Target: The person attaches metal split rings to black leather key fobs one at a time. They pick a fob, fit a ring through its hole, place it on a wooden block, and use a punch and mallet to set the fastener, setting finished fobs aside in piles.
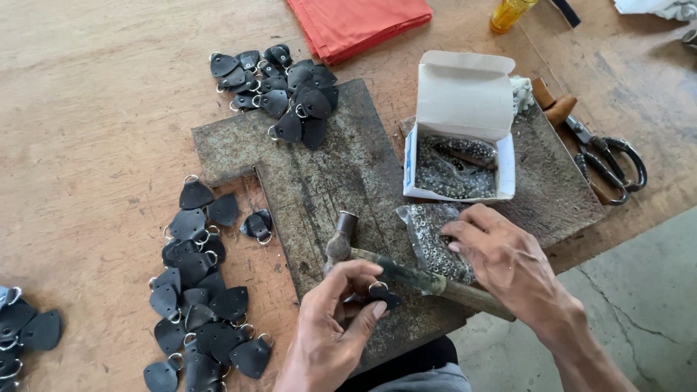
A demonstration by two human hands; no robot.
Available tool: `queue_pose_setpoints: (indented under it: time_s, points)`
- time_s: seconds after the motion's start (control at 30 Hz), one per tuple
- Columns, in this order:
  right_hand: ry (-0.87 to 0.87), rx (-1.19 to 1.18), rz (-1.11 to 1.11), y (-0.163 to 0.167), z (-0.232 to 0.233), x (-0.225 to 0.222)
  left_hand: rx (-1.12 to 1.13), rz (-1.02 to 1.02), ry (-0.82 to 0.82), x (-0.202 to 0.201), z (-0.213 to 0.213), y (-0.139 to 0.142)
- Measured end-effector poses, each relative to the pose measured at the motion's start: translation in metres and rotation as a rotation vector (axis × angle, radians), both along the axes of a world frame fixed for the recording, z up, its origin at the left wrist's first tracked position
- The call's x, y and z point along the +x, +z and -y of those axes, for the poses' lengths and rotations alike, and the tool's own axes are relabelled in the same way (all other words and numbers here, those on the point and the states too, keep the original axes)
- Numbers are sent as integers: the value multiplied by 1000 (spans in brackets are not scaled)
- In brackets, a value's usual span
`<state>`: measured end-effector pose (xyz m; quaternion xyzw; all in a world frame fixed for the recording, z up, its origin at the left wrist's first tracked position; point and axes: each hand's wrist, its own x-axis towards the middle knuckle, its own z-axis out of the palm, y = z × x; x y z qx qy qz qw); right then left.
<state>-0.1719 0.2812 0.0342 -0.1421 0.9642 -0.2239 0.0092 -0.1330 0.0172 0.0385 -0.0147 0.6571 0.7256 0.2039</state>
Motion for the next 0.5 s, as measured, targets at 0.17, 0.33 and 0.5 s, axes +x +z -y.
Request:
queue_pose_setpoints:
  time_s: [0.17, 0.33, 0.5]
  points:
    - [27, 50, -55, -3, -5, 1, -153, -196, -6, 3, -12, 0]
    - [4, -39, -71, -3, -11, 5, -229, -510, 55, 9, -15, -3]
    - [-10, -102, -77, -6, -16, 3, -291, -671, 60, 11, -24, -11]
